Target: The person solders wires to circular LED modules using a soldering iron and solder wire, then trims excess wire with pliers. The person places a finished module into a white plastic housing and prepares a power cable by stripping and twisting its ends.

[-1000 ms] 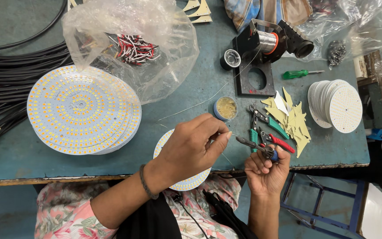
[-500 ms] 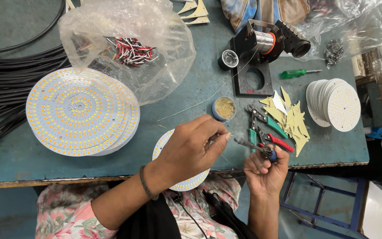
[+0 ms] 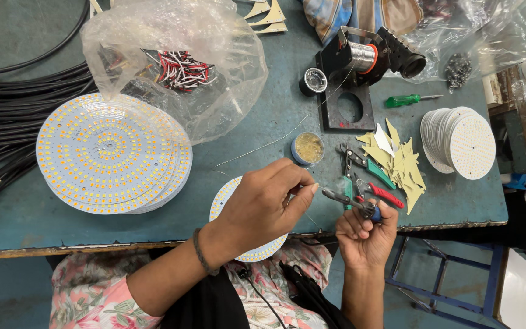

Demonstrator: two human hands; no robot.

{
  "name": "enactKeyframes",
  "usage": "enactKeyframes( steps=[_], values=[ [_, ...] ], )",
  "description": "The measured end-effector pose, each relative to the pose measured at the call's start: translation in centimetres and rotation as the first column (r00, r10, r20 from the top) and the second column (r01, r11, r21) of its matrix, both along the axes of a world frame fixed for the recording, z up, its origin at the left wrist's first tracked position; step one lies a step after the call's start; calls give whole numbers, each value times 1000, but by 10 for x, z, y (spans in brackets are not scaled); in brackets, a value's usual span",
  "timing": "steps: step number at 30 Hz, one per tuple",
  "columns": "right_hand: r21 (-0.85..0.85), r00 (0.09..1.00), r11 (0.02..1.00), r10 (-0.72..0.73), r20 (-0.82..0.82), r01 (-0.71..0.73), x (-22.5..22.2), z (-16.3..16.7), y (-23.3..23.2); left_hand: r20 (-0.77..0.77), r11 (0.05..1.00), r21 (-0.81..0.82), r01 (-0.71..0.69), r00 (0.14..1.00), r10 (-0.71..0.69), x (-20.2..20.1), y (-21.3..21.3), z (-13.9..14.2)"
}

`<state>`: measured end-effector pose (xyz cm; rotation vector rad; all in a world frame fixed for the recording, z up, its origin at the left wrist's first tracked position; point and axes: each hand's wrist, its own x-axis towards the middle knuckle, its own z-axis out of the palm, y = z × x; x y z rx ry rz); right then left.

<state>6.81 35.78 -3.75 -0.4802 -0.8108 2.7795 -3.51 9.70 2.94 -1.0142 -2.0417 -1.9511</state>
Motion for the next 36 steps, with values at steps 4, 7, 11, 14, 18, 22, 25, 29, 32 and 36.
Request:
enactKeyframes(
  steps=[4,7,11,14,18,22,25,29,32,36],
  values=[
    [-6,1000,1000,-4,2,4,1,0,0,19,1000,-22,17,1000,-16,1,2,-5],
    [4,1000,1000,-9,-1,9,3,-1,1,-26,998,-40,-45,999,44,-4,1,-8],
    [120,997,989,-79,-22,81,8,-3,4,-258,890,-160,-426,889,379,-50,-12,-9],
    [323,984,930,-155,-88,176,19,-3,6,-374,725,-209,-656,739,560,-88,-28,-12],
    [516,951,805,-193,-240,293,35,0,9,-434,662,-305,-685,719,543,-99,-30,-19],
    [756,911,509,-253,-325,411,50,4,2,-300,780,-378,-499,863,407,-53,-31,-27],
    [862,896,266,-237,-376,432,56,11,-6,-416,833,-369,-413,874,249,-9,-42,-33],
    [890,907,183,-150,-394,417,59,22,-20,-318,870,-444,-214,945,70,26,-55,-52],
    [913,917,125,-149,-371,390,53,28,-31,-313,862,-461,-211,948,64,30,-59,-68],
    [920,915,146,-240,-324,364,40,39,-41,-271,900,-364,-239,952,143,24,-54,-65]
  ],
)
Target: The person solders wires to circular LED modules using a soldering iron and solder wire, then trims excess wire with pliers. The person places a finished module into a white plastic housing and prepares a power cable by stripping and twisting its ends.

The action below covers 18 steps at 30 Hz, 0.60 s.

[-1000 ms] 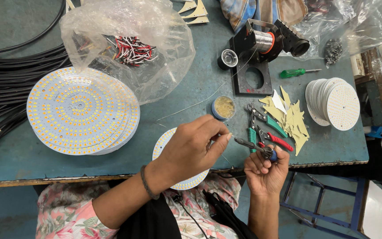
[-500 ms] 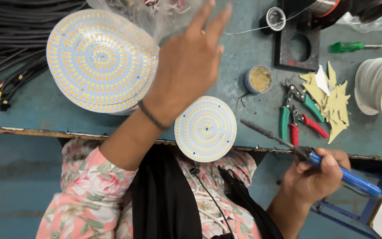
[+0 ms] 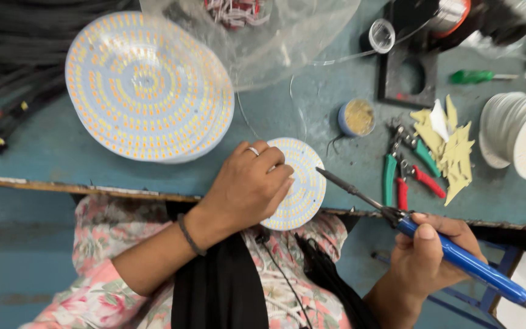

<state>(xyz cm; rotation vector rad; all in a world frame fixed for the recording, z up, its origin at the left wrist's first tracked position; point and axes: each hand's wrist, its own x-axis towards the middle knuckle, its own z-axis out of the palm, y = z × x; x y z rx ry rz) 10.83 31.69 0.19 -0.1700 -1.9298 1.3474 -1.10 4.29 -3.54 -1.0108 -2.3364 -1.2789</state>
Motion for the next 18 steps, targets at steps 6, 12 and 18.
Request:
enactKeyframes(
  steps=[6,12,18],
  values=[
    [-37,992,998,-52,-115,48,-30,12,5,49,967,-84,-242,968,246,-90,64,9],
    [-86,991,996,-40,-128,29,-23,6,15,293,946,-127,-299,900,323,-148,89,-13],
    [-276,994,961,-35,-104,5,-18,-12,30,247,954,-183,-238,928,279,-141,74,3]
  ],
)
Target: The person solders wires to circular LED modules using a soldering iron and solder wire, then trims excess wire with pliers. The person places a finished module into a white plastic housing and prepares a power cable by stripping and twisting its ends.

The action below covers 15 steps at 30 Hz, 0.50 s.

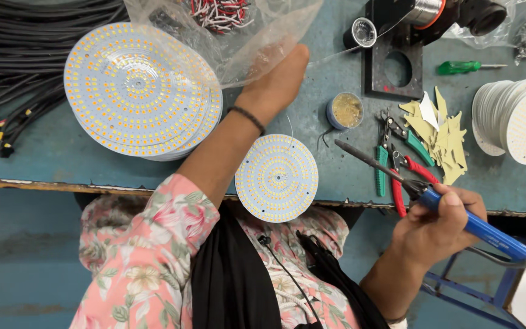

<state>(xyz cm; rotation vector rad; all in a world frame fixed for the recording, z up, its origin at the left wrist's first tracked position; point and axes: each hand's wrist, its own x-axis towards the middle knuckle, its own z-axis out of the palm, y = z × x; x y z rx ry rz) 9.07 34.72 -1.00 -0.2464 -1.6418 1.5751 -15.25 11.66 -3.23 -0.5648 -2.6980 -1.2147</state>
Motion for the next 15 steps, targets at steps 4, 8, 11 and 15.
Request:
enactKeyframes(
  steps=[4,8,11,15],
  values=[
    [-279,978,938,195,-74,-207,2,-11,15,520,923,385,2,825,-219,28,-23,18],
    [-553,937,765,335,-95,-330,7,-20,23,-91,858,366,362,931,-354,58,-48,33],
    [-651,922,681,381,-74,-334,6,-26,19,-203,847,349,400,915,-348,89,-62,43],
    [-770,891,524,435,-127,-365,-4,-30,11,-163,789,448,421,906,-391,113,-65,55]
  ],
)
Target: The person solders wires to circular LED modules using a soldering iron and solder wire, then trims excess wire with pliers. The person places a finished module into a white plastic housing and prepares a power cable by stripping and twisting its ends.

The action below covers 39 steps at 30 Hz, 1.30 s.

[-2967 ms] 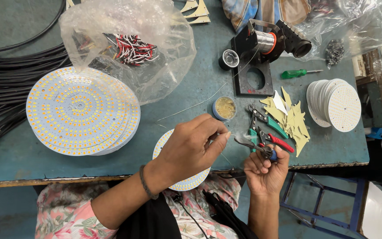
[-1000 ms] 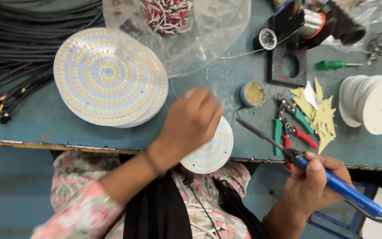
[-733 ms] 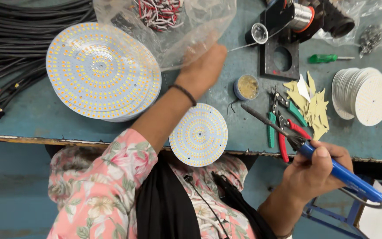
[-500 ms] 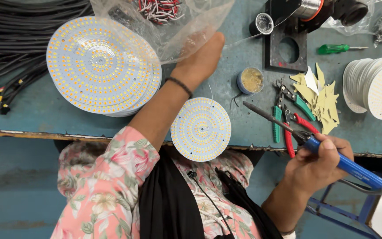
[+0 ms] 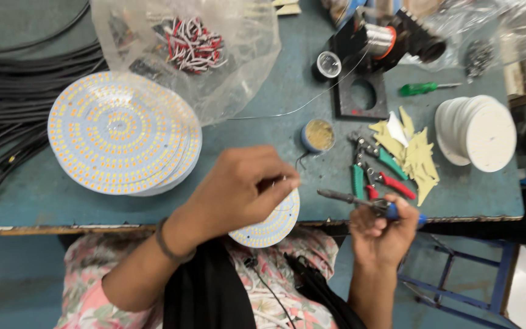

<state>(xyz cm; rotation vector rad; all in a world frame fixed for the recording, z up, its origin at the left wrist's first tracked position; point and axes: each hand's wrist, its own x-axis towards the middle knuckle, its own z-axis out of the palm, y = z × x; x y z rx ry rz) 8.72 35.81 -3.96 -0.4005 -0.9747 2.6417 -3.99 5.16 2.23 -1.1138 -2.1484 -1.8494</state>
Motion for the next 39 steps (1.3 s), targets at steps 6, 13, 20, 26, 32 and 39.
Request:
enactKeyframes(
  steps=[6,13,20,26,32,39],
  values=[
    [-121,997,990,75,-11,-76,-7,0,-7,108,991,72,110,987,-117,7,2,5],
    [-162,994,981,107,-21,-109,-10,3,-11,150,977,125,175,970,-193,7,0,3],
    [-160,995,982,103,4,-101,-11,9,-17,210,963,173,206,948,-241,8,2,1],
    [-166,994,980,113,-1,-111,-11,10,-19,232,958,181,220,938,-259,8,6,0],
    [-166,994,980,109,-8,-109,-10,10,-19,211,954,182,237,939,-273,10,7,2],
    [-155,995,983,104,0,-103,-10,9,-19,217,959,172,223,942,-258,8,9,1]
  ],
)
